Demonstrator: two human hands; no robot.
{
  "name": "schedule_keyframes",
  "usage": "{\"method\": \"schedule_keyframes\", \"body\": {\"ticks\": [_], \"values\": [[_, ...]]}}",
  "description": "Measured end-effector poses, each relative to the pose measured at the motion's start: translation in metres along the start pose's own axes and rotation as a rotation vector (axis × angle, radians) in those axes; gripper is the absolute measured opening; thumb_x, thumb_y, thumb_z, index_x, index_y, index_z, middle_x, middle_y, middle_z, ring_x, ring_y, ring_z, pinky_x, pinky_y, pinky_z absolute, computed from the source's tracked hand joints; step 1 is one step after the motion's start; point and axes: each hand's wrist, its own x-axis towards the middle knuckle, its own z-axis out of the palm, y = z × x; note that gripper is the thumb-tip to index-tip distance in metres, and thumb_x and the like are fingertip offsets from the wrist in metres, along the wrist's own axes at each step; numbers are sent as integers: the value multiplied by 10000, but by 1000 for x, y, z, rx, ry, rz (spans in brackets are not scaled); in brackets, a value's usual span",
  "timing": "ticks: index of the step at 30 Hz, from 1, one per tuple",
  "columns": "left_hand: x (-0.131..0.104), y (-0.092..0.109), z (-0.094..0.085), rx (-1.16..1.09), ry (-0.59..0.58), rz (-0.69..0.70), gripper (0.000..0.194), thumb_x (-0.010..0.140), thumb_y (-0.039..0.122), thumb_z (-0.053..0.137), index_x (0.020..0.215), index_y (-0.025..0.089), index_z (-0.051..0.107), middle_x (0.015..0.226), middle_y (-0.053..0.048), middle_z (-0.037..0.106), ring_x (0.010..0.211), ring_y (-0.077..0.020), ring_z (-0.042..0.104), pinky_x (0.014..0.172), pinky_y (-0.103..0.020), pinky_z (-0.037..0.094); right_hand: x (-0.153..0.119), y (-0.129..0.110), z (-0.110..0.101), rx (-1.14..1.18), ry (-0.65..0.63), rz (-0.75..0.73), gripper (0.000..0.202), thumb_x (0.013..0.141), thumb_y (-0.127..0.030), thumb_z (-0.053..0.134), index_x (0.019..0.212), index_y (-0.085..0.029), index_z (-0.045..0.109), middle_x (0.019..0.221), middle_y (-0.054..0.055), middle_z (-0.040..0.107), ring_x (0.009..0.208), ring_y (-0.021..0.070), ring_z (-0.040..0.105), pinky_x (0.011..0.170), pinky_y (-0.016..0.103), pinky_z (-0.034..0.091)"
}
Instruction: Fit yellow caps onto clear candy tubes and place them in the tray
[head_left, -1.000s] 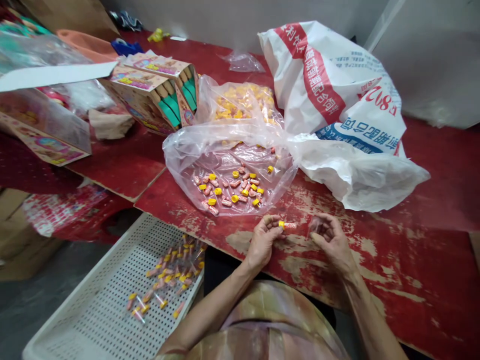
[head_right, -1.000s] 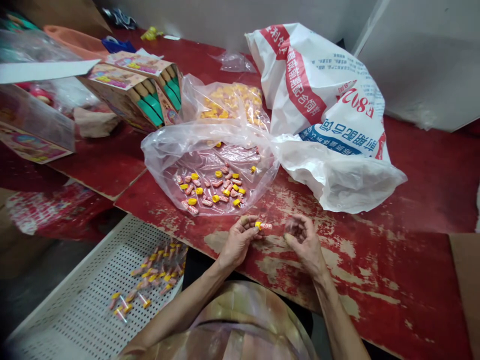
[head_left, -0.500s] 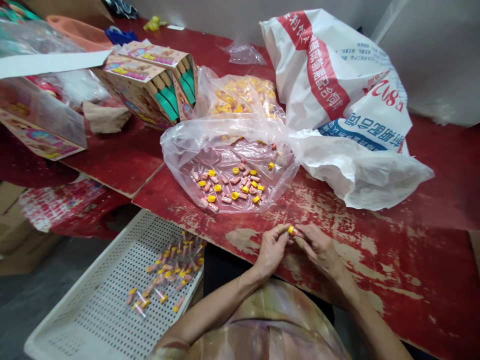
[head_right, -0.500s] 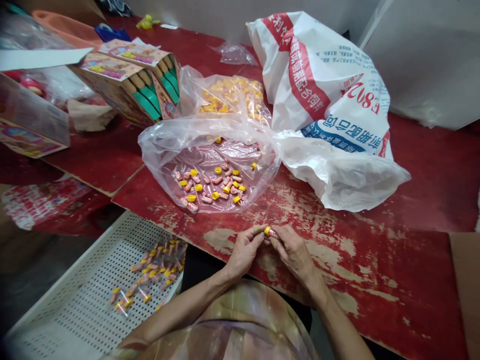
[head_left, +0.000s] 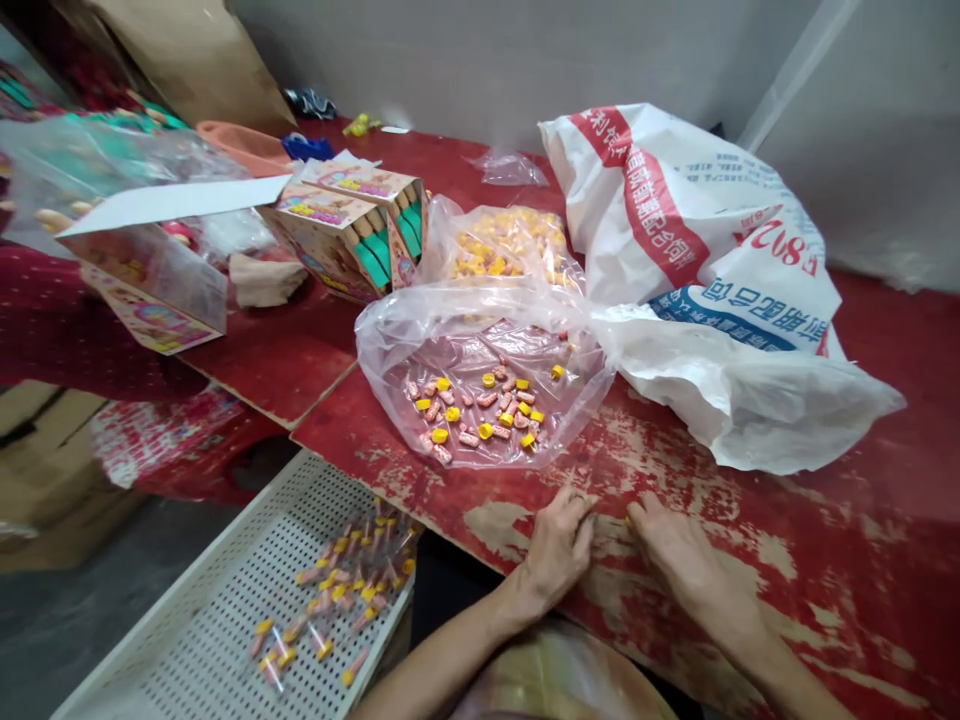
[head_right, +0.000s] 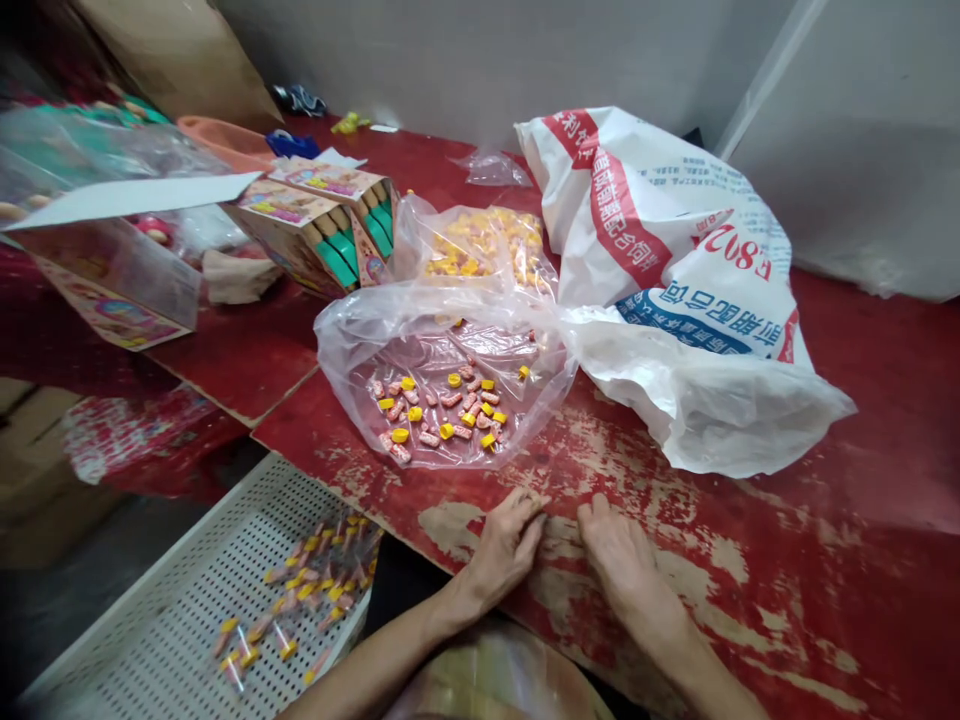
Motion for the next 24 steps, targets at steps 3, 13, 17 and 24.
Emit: {"method": "schedule_keyframes", "body": {"ticks": [3,13,17,24], "values": [[-8,-15,-5,4,58,78,244,840,55,414,937,147,618,825,-63,583,763,-151,553,694,-252,470,-4,-3,1,-180,56,-158,532,830,-17,281,1343,-122,372,1278,180,503,1123,269,515,896,390,398],[-6,-19,-2,-45,141,73,244,861,73,441,975,167,635,844,-48,614,782,-130,588,716,-227,481,4,7,13,135,-20,-40,323,915,-158,338,1174,-177,531,1126,127,574,940,199,579,759,295,456],[-9,-24,-6,-25,201,115,247,872,95,445,1023,172,626,918,-55,637,858,-136,616,780,-235,495,19,8,30,216,112,61,258,941,-192,381,1159,-172,519,1016,81,608,879,170,550,761,299,434],[-5,-27,-6,20,184,144,228,876,137,463,1016,184,637,906,-48,644,844,-141,626,774,-242,506,21,8,29,119,213,138,282,908,-225,478,1180,-198,551,1095,80,588,992,209,504,854,386,387]]}}
